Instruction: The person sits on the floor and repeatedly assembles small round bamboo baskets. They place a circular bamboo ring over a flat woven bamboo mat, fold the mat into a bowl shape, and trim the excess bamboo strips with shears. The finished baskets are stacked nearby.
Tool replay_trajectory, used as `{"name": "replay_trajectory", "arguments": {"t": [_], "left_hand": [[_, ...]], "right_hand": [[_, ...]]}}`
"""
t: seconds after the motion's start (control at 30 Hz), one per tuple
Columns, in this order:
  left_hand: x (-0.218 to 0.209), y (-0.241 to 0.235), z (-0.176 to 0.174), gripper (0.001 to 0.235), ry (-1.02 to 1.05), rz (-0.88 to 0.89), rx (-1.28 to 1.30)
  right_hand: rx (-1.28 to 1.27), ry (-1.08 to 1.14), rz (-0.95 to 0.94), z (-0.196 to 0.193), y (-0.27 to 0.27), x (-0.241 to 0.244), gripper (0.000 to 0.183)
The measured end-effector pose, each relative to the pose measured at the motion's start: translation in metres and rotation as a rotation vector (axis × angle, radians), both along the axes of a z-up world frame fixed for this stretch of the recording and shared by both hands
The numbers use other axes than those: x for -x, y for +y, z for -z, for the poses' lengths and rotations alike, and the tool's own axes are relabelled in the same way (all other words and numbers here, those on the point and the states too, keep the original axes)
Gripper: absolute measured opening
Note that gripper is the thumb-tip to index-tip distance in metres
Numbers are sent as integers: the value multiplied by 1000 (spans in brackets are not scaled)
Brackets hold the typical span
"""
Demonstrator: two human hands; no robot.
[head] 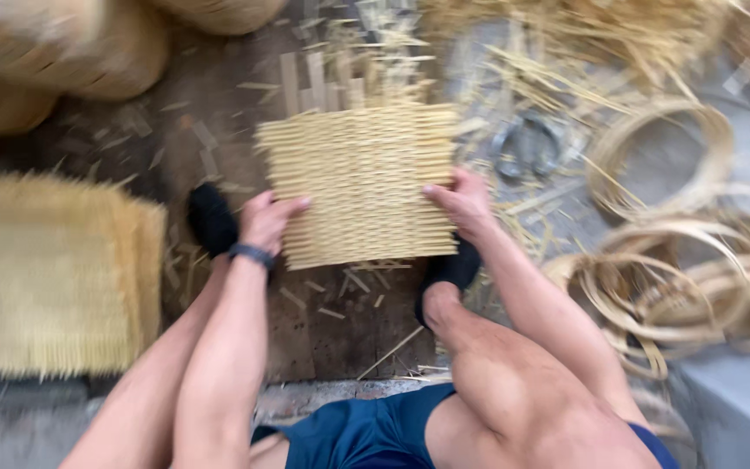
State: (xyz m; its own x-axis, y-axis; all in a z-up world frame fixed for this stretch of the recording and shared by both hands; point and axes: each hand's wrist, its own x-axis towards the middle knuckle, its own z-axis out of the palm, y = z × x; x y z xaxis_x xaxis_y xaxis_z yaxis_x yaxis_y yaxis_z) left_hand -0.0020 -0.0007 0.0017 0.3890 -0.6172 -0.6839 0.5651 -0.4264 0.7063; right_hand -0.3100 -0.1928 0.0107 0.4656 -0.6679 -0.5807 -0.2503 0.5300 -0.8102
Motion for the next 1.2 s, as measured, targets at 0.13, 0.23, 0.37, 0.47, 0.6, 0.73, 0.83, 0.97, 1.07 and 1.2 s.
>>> {"name": "replay_trajectory", "arguments": {"t": [0.13, 0.23, 0.37, 0.47, 0.6, 0.73, 0.83, 0.97, 1.07, 1.2], "left_hand": [[-1, -2, -7, 39, -70, 17, -60], [-5, 0, -8, 42, -69, 46, -17], [-13, 2, -9, 64, -83, 29, -30], [-22, 2, -11, 79, -169, -63, -132], [-34, 17, -18, 80, -195, -156, -202], [-48, 29, -24, 72, -203, -248, -161], [-57, 35, -30, 67, -210, -314, -130], [-59, 36, -30, 64, -211, -344, -102], [-59, 34, -28, 63, -201, -344, -75], [-59, 29, -35, 62, -229, -344, -23]], "right_hand": [[152, 52, 31, 6, -12, 14, 35], [427, 307, 98, 1, -41, 53, 32], [579, 808, 371, -3, -97, 148, 24], [745, 1062, 167, 7, -116, 206, 44], [727, 1054, -104, 28, -120, 223, 63], [539, 1196, -180, 33, -121, 217, 15], [853, 1113, -209, 24, -127, 219, 13], [758, 977, -227, 2, -129, 225, 12], [798, 883, -198, -15, -121, 230, 16], [972, 845, -142, -37, -124, 241, 10]]}}
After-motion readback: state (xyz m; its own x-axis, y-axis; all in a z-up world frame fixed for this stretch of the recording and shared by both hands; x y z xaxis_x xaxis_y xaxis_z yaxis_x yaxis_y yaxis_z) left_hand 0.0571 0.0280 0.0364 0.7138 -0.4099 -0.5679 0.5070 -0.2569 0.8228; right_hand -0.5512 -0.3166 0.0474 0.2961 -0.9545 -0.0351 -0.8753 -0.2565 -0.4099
